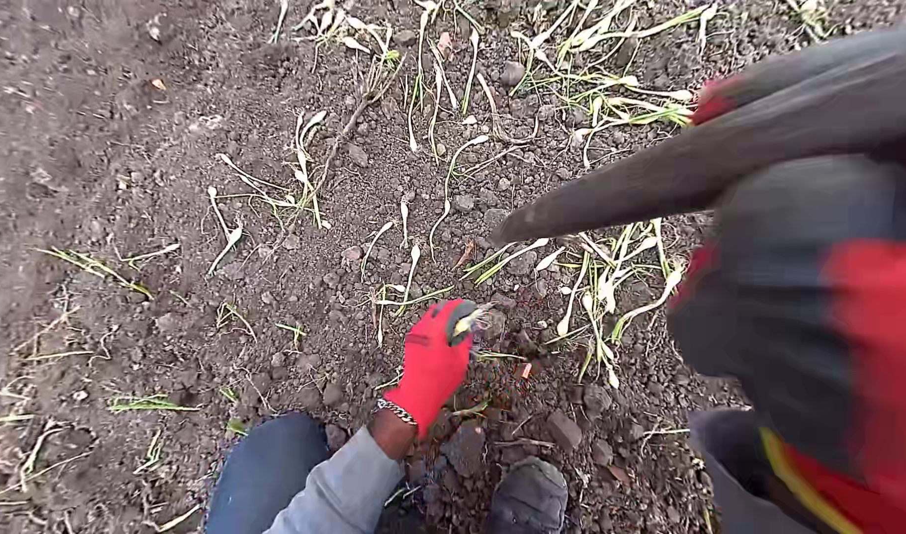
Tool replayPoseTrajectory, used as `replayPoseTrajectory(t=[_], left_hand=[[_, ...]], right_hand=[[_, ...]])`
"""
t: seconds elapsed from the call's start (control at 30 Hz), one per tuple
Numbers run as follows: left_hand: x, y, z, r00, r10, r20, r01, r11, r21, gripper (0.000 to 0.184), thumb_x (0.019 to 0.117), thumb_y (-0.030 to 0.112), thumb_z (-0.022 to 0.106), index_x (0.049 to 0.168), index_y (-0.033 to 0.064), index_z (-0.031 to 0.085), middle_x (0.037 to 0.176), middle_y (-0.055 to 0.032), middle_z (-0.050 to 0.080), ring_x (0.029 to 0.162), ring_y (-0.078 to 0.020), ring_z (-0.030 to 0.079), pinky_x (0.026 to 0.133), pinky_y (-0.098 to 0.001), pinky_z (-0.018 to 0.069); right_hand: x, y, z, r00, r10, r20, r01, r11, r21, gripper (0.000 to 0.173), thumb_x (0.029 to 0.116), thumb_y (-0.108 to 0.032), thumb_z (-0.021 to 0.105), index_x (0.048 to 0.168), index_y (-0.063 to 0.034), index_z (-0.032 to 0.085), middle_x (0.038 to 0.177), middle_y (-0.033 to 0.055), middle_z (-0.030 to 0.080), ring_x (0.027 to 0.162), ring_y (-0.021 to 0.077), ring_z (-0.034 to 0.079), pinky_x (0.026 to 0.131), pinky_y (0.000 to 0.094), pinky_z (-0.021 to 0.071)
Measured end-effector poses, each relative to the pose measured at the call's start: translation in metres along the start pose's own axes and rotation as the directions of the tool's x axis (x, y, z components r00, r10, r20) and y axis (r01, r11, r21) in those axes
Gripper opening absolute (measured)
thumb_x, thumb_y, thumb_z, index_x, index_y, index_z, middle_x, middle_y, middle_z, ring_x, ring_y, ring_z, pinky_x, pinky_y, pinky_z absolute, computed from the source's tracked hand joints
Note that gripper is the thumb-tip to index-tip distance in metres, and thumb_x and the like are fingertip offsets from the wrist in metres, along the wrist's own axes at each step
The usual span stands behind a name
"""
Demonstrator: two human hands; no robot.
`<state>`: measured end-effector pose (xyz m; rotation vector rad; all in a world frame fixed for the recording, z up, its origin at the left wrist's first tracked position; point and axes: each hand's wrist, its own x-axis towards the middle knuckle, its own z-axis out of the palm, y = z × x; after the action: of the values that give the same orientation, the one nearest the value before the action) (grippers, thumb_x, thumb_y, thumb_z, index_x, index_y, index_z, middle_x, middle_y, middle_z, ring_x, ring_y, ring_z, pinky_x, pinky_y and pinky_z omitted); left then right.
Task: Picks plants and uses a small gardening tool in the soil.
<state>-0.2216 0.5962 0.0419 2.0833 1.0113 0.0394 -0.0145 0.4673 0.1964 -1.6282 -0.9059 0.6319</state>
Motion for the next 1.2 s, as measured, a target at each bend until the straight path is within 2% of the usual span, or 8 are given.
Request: replayPoseTrajectory(t=[0.17,0.37,0.53,0.8,0.87,0.93,1.07,1.2], left_hand=[[0.017,-0.012,-0.046,0.984,-0.061,-0.166,0.098,0.970,0.222,0.033,0.0962,0.007,0.065,0.128,0.0128,0.071,0.124,-0.0183,0.066,0.109,-0.0341,0.067,0.092,-0.0560,0.0566],[0.032,-0.017,0.058,0.833,-0.252,0.492,0.034,0.912,0.409,0.030,0.0995,0.021,0.064,0.128,0.0110,0.067,0.124,-0.0179,0.067,0.110,-0.0385,0.068,0.088,-0.0604,0.0572],[0.027,-0.041,-0.011,0.977,-0.196,0.085,0.142,0.894,0.425,0.043,0.0986,0.031,0.069,0.139,0.0174,0.064,0.130,-0.0192,0.064,0.097,-0.0372,0.071,0.078,-0.0574,0.0602],[0.037,-0.071,-0.104,0.990,-0.113,-0.089,0.131,0.960,0.247,0.020,0.0993,0.017,0.066,0.115,0.0064,0.073,0.104,-0.0184,0.073,0.098,-0.0357,0.071,0.087,-0.0594,0.0561],[0.030,-0.069,-0.135,0.938,-0.216,-0.271,0.222,0.975,-0.007,0.017,0.0990,0.022,0.067,0.107,0.0087,0.074,0.089,-0.0095,0.072,0.080,-0.0241,0.070,0.074,-0.0516,0.0583],[0.034,-0.059,-0.145,0.892,-0.289,-0.349,0.241,0.955,-0.174,0.014,0.0976,0.023,0.069,0.105,0.0132,0.074,0.083,-0.0020,0.071,0.065,-0.0152,0.065,0.061,-0.0421,0.0566],[0.049,-0.046,-0.061,0.952,-0.301,-0.049,0.302,0.953,0.001,0.019,0.0976,0.025,0.067,0.107,0.0089,0.073,0.098,-0.0127,0.073,0.094,-0.0297,0.071,0.086,-0.0564,0.0575],[0.022,-0.066,-0.006,0.928,-0.320,0.191,0.301,0.946,0.122,0.027,0.1027,0.026,0.061,0.122,0.0093,0.070,0.113,-0.0156,0.072,0.111,-0.0326,0.069,0.098,-0.0564,0.0540]], right_hand=[[-0.014,0.156,0.143,0.839,0.484,0.250,-0.297,0.791,-0.535,0.025,0.0967,-0.029,0.066,0.115,-0.0112,0.067,0.094,0.0130,0.070,0.088,0.0320,0.070,0.076,0.0605,0.0555],[-0.071,0.129,0.047,0.932,0.356,0.063,-0.307,0.872,-0.381,0.032,0.0936,-0.037,0.061,0.118,-0.0180,0.071,0.098,-0.0050,0.075,0.082,0.0068,0.071,0.070,0.0363,0.0629],[-0.057,0.155,0.080,0.815,0.563,0.135,-0.390,0.706,-0.591,0.033,0.0929,-0.036,0.064,0.112,-0.0089,0.070,0.086,0.0111,0.070,0.081,0.0297,0.070,0.073,0.0581,0.0547],[0.045,-0.017,0.058,0.997,0.065,0.037,-0.062,0.995,-0.078,0.023,0.0972,-0.015,0.054,0.074,-0.0156,0.057,0.054,-0.0102,0.044,0.045,-0.0047,0.040,0.043,0.0120,0.0320],[0.062,0.016,0.100,0.996,0.061,0.059,-0.048,0.977,-0.207,0.016,0.1025,-0.028,0.059,0.107,-0.0146,0.066,0.072,-0.0046,0.059,0.054,0.0026,0.055,0.049,0.0237,0.0504],[0.052,0.083,0.165,0.978,0.170,0.121,-0.116,0.924,-0.363,0.017,0.0988,-0.030,0.064,0.103,-0.0137,0.067,0.075,0.0045,0.064,0.061,0.0197,0.062,0.053,0.0456,0.0510],[0.014,0.120,0.158,0.879,0.425,0.217,-0.290,0.837,-0.464,0.025,0.0965,-0.031,0.065,0.113,-0.0128,0.069,0.087,0.0077,0.070,0.078,0.0247,0.069,0.069,0.0543,0.0558],[0.002,0.060,0.077,0.988,0.142,0.060,-0.135,0.985,-0.104,0.017,0.0983,-0.034,0.063,0.108,-0.0224,0.070,0.078,-0.0080,0.068,0.051,0.0052,0.055,0.043,0.0273,0.0488]])
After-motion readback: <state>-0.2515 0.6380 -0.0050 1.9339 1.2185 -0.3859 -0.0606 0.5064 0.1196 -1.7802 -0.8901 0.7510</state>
